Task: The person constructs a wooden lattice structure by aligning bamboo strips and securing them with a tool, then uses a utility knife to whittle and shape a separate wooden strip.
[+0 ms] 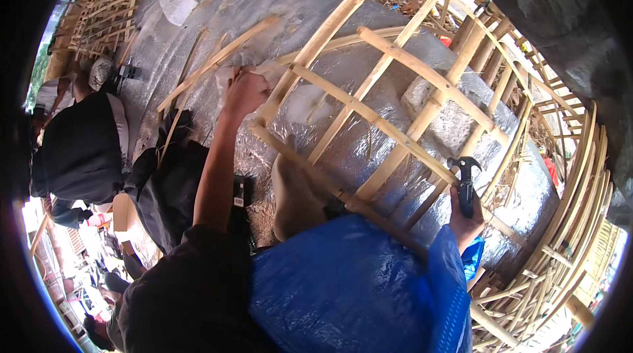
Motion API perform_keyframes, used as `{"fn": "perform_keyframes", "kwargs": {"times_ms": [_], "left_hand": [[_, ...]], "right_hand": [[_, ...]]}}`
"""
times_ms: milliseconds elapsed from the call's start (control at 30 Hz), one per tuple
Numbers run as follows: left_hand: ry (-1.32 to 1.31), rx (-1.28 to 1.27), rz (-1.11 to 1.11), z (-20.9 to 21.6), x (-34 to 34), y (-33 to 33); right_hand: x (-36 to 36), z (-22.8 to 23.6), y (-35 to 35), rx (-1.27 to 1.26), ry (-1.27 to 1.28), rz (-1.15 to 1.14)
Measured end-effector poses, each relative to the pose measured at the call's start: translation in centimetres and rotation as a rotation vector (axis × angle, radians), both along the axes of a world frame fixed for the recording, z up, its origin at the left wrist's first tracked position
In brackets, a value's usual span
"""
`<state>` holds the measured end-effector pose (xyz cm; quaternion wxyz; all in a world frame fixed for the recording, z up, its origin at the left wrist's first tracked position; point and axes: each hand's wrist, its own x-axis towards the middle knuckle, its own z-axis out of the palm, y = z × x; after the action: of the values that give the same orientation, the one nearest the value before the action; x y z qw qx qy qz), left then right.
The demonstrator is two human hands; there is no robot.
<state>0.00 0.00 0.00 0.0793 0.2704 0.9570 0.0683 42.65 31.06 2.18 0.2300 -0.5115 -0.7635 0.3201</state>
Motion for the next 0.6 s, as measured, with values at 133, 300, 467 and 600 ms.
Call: {"fn": "perform_keyframes", "kwargs": {"times_ms": [133,300,467,600], "left_hand": [[0.057,0.280,-0.041,4.9,-0.6,3.0],[0.252,0.528,-0.608,6.8,-0.2,12.3],[0.510,0.091,-0.872,4.8,-1.0,18.6],[0.525,0.058,-0.915,4.6,-0.2,18.4]], "right_hand": [[-0.4,-0.6,-1.4,-0.025,0.056,-0.016],[0.0,-0.1,-0.3,0.055,-0.010,-0.002],[0.0,-0.5,-0.5,0.123,-0.066,-0.022],[0.2,-0.4,-0.3,0.102,0.013,-0.044]]}}
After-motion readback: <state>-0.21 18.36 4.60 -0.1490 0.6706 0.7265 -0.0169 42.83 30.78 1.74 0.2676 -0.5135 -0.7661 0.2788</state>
